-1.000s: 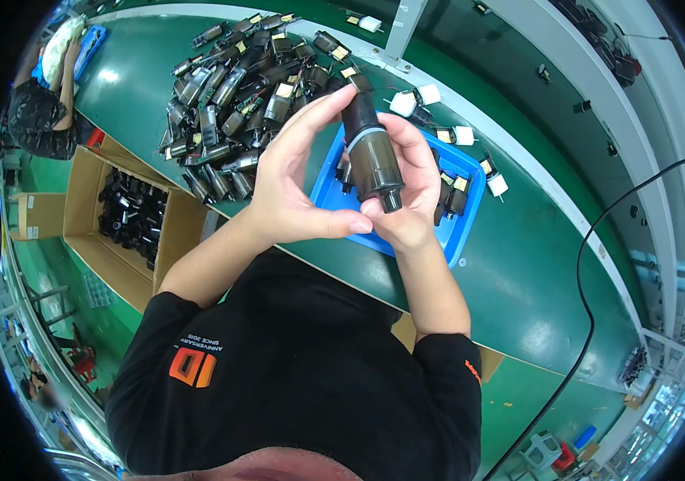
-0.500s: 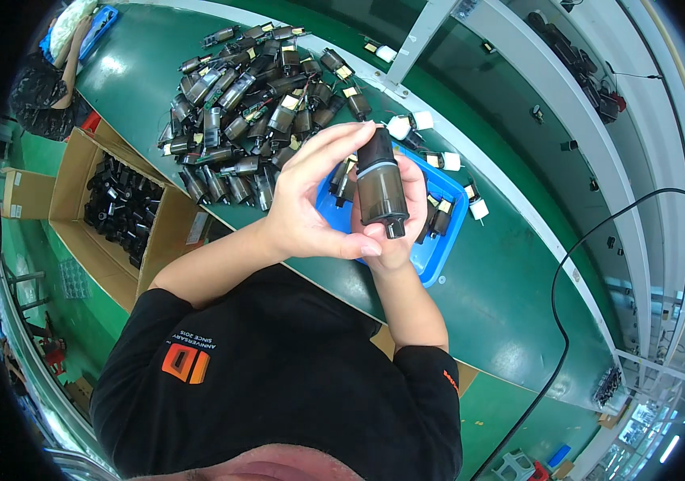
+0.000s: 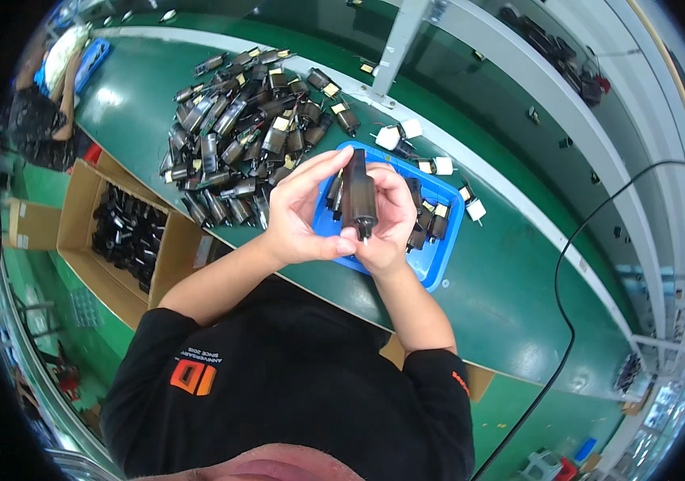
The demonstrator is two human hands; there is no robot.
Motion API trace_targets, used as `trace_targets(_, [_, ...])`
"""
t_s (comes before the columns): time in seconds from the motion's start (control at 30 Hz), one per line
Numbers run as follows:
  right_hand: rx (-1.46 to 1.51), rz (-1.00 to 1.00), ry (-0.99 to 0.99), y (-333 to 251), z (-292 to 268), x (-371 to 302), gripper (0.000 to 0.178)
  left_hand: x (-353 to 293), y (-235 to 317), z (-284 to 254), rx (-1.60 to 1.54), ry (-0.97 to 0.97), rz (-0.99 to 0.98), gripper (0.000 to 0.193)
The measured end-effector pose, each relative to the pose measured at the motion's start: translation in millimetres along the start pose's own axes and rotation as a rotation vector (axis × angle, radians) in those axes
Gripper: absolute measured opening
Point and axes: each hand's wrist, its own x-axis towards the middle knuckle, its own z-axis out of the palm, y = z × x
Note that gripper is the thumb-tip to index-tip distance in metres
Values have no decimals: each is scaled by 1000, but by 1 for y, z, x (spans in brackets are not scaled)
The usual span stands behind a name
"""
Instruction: The worker is assembling electronic components, specifically attaching white plastic pieces and circuit boards to black cylindrical housings on a factory assembly line.
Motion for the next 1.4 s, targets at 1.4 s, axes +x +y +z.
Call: trace_targets(1.4, [-1644,509,-52,52,-168,225,41,-281,-2,-342,1084,-305,-1494,43])
